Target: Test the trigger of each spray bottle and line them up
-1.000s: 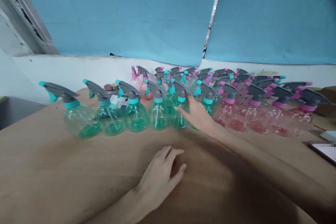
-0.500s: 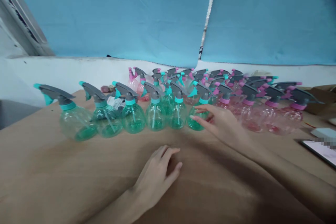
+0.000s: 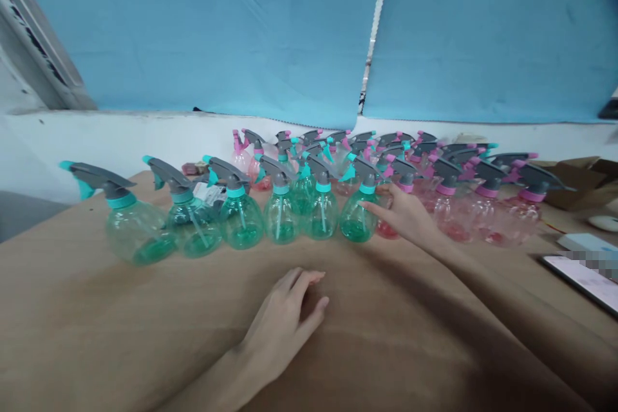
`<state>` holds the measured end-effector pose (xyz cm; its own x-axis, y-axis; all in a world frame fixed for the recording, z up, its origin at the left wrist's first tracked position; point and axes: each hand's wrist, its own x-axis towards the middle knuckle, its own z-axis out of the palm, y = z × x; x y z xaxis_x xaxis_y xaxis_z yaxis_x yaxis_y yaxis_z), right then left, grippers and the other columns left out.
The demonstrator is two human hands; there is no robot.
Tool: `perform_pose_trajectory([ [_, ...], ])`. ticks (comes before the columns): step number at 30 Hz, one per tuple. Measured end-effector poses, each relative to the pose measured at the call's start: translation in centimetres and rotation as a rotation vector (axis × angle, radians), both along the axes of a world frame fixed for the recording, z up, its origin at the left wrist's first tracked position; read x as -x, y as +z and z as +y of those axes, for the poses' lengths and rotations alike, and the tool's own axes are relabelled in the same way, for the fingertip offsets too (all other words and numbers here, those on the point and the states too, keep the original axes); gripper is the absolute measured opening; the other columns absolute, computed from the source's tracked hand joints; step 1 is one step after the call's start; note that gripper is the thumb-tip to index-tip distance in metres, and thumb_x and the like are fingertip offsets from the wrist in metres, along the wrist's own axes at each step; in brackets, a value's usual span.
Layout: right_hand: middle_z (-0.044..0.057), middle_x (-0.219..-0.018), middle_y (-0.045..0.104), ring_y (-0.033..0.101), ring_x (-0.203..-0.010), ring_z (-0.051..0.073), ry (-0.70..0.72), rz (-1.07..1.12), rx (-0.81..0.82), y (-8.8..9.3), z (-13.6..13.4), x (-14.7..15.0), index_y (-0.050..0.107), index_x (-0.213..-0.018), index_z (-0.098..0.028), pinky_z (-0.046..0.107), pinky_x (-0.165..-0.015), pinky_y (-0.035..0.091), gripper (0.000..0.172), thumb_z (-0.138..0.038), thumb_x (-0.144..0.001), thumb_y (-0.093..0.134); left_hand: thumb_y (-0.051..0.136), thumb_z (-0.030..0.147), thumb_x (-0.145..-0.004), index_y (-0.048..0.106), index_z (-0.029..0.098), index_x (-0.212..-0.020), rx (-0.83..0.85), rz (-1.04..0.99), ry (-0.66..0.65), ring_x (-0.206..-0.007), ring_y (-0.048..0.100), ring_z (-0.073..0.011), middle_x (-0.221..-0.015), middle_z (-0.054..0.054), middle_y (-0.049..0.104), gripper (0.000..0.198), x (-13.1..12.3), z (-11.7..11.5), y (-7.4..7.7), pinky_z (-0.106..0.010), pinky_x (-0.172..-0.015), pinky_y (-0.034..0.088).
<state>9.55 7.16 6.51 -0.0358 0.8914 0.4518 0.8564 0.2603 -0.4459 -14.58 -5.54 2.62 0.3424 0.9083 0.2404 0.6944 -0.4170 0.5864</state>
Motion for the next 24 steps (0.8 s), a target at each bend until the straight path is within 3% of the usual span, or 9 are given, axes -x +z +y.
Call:
perform_pose_trajectory([
  [5,0.017,-0.103,0.064,0.06,-0.094,0.034,0.003,0.044,0.042,-0.1,1.0,0.8,0.048,-0.113,-0.012,0.041,-0.07,0.046,0.071,-0.067,-0.068,0.049,0.048,0.02,-0.086,0.051,0.025,-0.105,0.0,-0.001,-0.012,-0.098,0.056,-0.021,-0.106,-0.002,0.058,0.02,0.0,-0.1,0.1,-0.037,-0.086,0.044],
  [10,0.01,-0.071,0.065,0.063,-0.072,0.031,-0.014,-0.001,0.114,-0.1,1.6,1.5,0.054,-0.098,-0.016,0.037,-0.058,0.044,0.067,-0.074,-0.068,0.041,0.049,0.021,-0.085,0.052,0.024,-0.103,-0.017,0.002,0.001,-0.097,0.057,-0.0209,-0.105,-0.002,0.059,0.018,-0.2,-0.3,0.3,-0.036,-0.085,0.045],
  [14,0.012,-0.075,0.066,0.063,-0.076,0.033,-0.023,-0.021,0.113,-0.1,1.6,1.7,0.056,-0.093,-0.017,0.036,-0.058,0.043,0.066,-0.076,-0.066,0.04,0.049,0.019,-0.085,0.051,0.024,-0.105,0.002,0.004,0.0,-0.097,0.057,-0.02,-0.107,-0.002,0.059,0.021,-0.2,-0.5,0.4,-0.034,-0.085,0.044],
  [18,0.011,-0.076,0.065,0.063,-0.074,0.03,-0.032,-0.076,0.115,0.1,0.2,1.5,0.055,-0.094,-0.017,0.034,-0.058,0.041,0.064,-0.074,-0.069,0.038,0.05,0.02,-0.085,0.051,0.024,-0.106,0.007,-0.001,-0.004,-0.095,0.058,-0.02,-0.105,-0.002,0.059,0.021,-0.2,-0.5,0.3,-0.034,-0.083,0.045],
  [24,0.005,-0.061,0.06,0.059,-0.056,0.024,-0.085,-0.193,0.034,0.2,-3.7,1.0,0.05,-0.073,-0.02,0.028,-0.046,0.033,0.058,-0.076,-0.069,0.035,0.049,0.022,-0.086,0.051,0.025,-0.108,-0.011,-0.013,-0.006,-0.093,0.058,-0.0198,-0.102,-0.002,0.06,0.022,-0.2,-0.5,0.2,-0.034,-0.081,0.046],
])
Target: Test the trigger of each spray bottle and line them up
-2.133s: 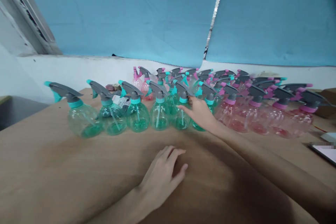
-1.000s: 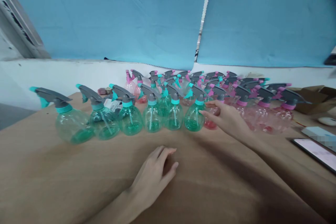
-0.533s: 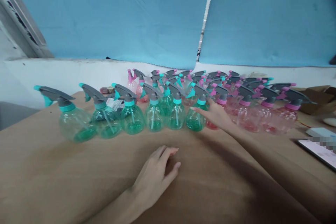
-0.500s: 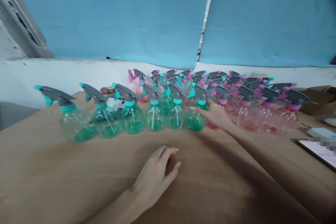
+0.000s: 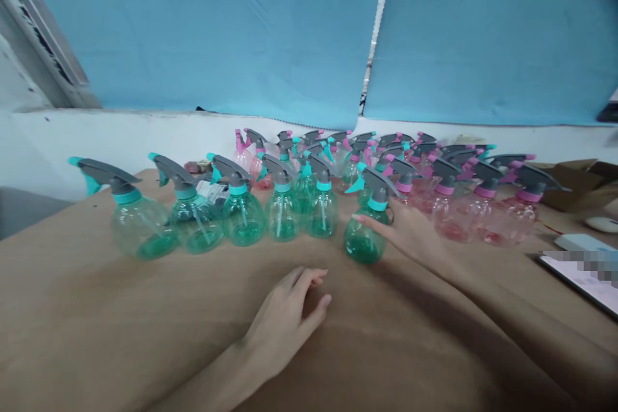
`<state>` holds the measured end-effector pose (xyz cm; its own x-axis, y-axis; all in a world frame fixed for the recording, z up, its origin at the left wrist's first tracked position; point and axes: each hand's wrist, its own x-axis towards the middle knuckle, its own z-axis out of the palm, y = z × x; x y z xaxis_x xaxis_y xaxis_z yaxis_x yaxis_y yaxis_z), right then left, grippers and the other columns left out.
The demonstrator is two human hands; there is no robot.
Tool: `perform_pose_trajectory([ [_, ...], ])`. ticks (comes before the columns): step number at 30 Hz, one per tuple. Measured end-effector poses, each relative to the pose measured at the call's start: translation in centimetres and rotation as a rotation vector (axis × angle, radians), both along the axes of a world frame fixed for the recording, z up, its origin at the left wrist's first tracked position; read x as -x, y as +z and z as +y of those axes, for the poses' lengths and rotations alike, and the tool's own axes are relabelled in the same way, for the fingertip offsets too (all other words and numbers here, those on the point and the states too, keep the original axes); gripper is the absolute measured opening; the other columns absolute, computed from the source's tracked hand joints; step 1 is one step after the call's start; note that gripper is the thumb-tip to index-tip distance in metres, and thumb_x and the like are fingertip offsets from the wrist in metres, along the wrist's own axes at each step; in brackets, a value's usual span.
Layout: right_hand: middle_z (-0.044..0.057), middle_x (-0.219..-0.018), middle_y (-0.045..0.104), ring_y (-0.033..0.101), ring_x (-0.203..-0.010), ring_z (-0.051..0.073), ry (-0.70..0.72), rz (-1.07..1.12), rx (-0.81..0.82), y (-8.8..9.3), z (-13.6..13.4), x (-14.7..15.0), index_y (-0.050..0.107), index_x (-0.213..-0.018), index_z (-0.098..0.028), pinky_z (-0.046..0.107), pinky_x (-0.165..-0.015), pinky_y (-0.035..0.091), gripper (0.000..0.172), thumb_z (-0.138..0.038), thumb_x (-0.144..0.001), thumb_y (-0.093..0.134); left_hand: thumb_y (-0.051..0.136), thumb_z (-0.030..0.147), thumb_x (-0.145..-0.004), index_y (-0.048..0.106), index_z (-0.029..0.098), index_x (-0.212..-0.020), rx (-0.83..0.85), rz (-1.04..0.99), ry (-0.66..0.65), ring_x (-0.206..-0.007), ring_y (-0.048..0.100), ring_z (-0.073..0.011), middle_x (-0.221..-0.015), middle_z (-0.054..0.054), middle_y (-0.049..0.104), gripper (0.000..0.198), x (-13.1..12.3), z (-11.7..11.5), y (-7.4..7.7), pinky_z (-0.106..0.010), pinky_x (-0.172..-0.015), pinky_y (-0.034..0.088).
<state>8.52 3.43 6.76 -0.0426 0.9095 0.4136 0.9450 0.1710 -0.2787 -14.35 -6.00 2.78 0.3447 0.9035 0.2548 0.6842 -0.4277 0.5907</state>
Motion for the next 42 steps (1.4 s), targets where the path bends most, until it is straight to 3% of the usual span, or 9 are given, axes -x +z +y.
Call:
perform_pose_trajectory([
  [5,0.004,-0.06,0.06,0.059,-0.055,0.023,0.075,0.011,-0.068,-0.1,-3.8,-0.4,0.053,-0.068,-0.021,0.029,-0.045,0.034,0.052,-0.073,-0.069,0.043,0.05,0.024,-0.086,0.05,0.025,-0.109,0.016,-0.002,-0.009,-0.093,0.057,-0.0195,-0.102,-0.002,0.059,0.023,-0.1,0.0,0.1,-0.035,-0.081,0.044],
  [9,0.006,-0.073,0.066,0.063,-0.067,0.025,0.213,0.054,-0.138,-0.2,-6.5,-1.0,0.058,-0.082,-0.02,0.033,-0.053,0.043,0.05,-0.067,-0.069,0.049,0.056,0.028,-0.082,0.049,0.025,-0.11,0.023,-0.013,-0.05,-0.099,0.054,-0.0216,-0.105,-0.003,0.057,0.029,-0.8,-0.3,0.3,-0.038,-0.085,0.042],
  [15,0.008,-0.091,0.067,0.063,-0.082,0.027,0.367,0.103,-0.151,-0.2,-9.1,-1.6,0.059,-0.091,-0.021,0.038,-0.068,0.048,0.051,-0.064,-0.065,0.057,0.07,0.038,-0.068,0.031,0.023,-0.132,0.05,-0.058,-0.159,-0.119,0.039,-0.0289,-0.129,-0.01,0.042,0.076,-4.0,-1.7,0.1,-0.046,-0.096,0.033],
  [19,0.006,-0.091,0.066,0.06,-0.09,0.027,0.455,0.161,-0.118,0.4,-10.0,-2.2,0.059,-0.095,-0.023,0.041,-0.076,0.047,0.044,-0.058,-0.067,0.06,0.073,0.043,-0.064,0.029,0.024,-0.133,0.098,-0.082,-0.213,-0.119,0.038,-0.0318,-0.129,-0.012,0.042,0.085,-6.2,-2.2,0.1,-0.05,-0.096,0.032],
  [26,0.001,-0.09,0.062,0.06,-0.085,0.023,0.53,0.375,0.084,0.8,-9.4,-4.6,0.05,-0.111,-0.032,0.037,-0.07,0.052,0.047,-0.051,-0.07,0.061,0.075,0.045,-0.061,0.031,0.024,-0.131,0.086,-0.057,-0.209,-0.119,0.039,-0.0332,-0.128,-0.011,0.044,0.085,-8.8,-1.9,0.1,-0.051,-0.095,0.032],
  [31,0.0,-0.098,0.061,0.061,-0.086,0.022,0.568,0.514,0.001,1.2,-8.4,-5.3,0.043,-0.119,-0.033,0.036,-0.074,0.052,0.052,-0.047,-0.072,0.06,0.075,0.049,-0.059,0.035,0.019,-0.128,0.067,-0.031,-0.228,-0.113,0.044,-0.0327,-0.122,-0.013,0.049,0.085,-10.8,-0.7,-0.1,-0.05,-0.092,0.036],
  [37,0.001,-0.091,0.063,0.061,-0.083,0.021,0.534,0.62,0.014,1.5,-6.9,-6.3,0.051,-0.102,-0.028,0.035,-0.071,0.052,0.037,-0.046,-0.072,0.061,0.074,0.047,-0.061,0.031,0.022,-0.131,0.009,-0.047,-0.282,-0.113,0.044,-0.0306,-0.127,-0.01,0.047,0.086,-12.1,0.9,-0.2,-0.047,-0.093,0.035],
  [42,-0.002,-0.079,0.063,0.063,-0.075,0.018,0.589,0.776,0.12,1.0,-5.8,-6.9,0.051,-0.095,-0.028,0.031,-0.068,0.053,0.022,-0.037,-0.077,0.057,0.074,0.052,-0.059,0.028,0.021,-0.132,-0.014,-0.037,-0.279,-0.115,0.043,-0.0315,-0.128,-0.011,0.046,0.093,-12.9,2.1,-0.6,-0.046,-0.094,0.035],
])
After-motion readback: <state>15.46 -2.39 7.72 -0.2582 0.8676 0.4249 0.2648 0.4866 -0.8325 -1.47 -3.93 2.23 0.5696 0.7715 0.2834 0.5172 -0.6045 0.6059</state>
